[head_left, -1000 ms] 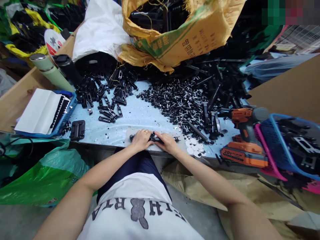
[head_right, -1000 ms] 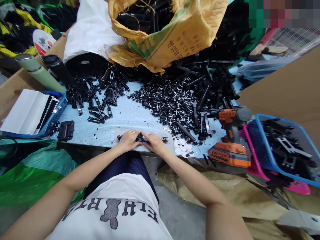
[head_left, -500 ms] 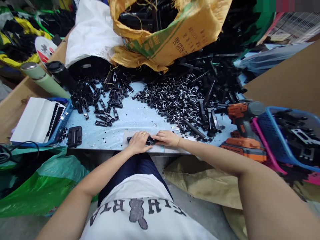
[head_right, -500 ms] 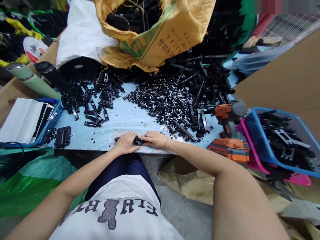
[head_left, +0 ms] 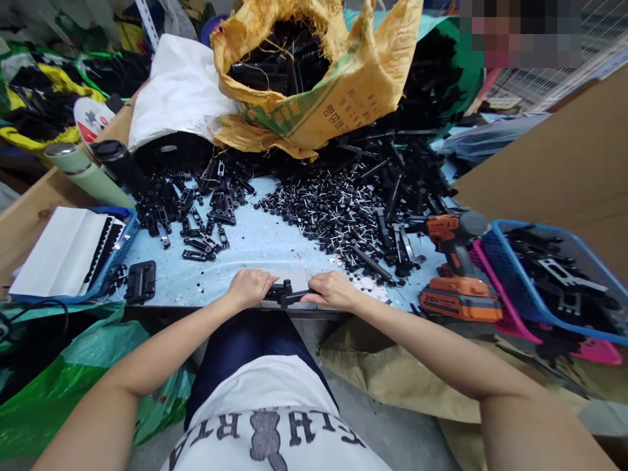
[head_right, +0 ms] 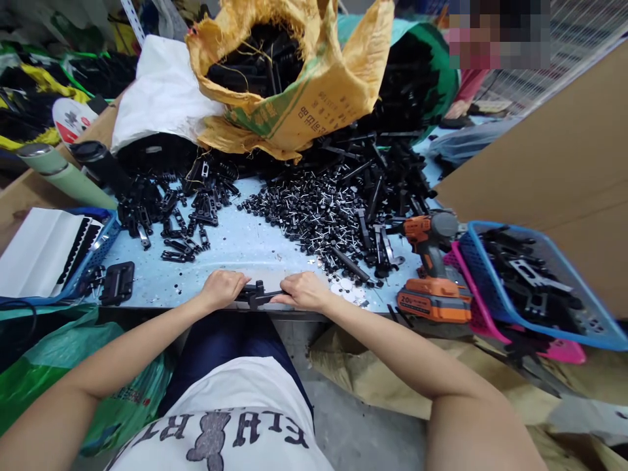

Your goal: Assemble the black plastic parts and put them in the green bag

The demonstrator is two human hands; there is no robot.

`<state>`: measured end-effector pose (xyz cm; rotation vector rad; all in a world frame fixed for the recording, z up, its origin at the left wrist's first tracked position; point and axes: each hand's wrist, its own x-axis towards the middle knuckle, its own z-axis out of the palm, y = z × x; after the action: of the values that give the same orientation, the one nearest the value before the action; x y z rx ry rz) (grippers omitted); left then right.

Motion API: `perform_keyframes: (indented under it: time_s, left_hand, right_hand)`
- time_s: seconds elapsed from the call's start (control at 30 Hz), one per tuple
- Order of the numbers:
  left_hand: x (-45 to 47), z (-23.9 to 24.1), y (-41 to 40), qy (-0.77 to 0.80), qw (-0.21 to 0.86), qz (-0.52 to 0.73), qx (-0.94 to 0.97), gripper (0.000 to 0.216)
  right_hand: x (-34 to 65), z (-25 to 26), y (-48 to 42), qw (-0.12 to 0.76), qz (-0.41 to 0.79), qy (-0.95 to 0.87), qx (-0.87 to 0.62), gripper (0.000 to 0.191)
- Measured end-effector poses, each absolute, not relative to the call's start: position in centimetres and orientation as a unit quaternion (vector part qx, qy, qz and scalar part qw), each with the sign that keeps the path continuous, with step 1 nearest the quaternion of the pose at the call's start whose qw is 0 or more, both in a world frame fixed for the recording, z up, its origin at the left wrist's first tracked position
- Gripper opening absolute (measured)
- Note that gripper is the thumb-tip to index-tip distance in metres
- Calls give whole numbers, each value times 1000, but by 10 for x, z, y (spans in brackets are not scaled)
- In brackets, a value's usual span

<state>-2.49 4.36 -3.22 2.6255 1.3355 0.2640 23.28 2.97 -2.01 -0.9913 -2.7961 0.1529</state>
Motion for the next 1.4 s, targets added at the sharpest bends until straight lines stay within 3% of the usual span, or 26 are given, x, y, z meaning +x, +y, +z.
perform_keyframes:
  time_s: [0.1, 0.2, 0.33, 0.4, 0.47, 0.6, 0.7, 0.8, 0.93, 1.0, 1.17, 1.4]
  left_hand:
    - [-35, -10, 25, 381, 98, 150, 907, 56]
    - [-40, 19, -12, 264, 204, 288, 897, 60]
    - [-20, 35, -55, 207, 339, 466, 791, 59]
    - [-5, 27, -62, 220, 296, 544, 754, 56]
    - [5, 11, -56, 231, 208, 579, 754, 55]
    - [3, -29, -12, 294, 20, 484, 824, 69]
    - [-10, -53, 44, 393, -26, 290, 872, 75]
    - [-14, -67, 102, 457, -12, 138, 879, 71]
    - [-6, -70, 151, 492, -27, 109, 863, 66]
    - [-11, -66, 166, 515, -45, 145, 843, 60]
    - [-77, -44, 205, 723, -37, 176, 667, 35]
    - [-124, -36, 261, 804, 42, 135, 578, 44]
  right_hand:
    - [227, 15, 14, 136, 78, -939, -307, 62]
    - [213, 42, -11, 234, 209, -926, -211, 59]
    - [170, 26, -41, 374, 357, -852, -85, 62]
    - [144, -3, -46, 446, 324, -818, -165, 65]
    - [125, -33, -38, 452, 249, -796, -317, 60]
    - [123, -65, 34, 455, 182, -766, -416, 42]
    - [146, -54, 130, 403, 123, -813, -402, 29]
    - [164, -29, 234, 301, 25, -829, -472, 31]
    - [161, -7, 332, 99, -78, -838, -531, 41]
    - [156, -7, 358, 48, -103, -830, -546, 40]
    - [160, -4, 374, 28, -108, -835, -539, 27]
    - [139, 10, 248, 59, -148, -929, -333, 20]
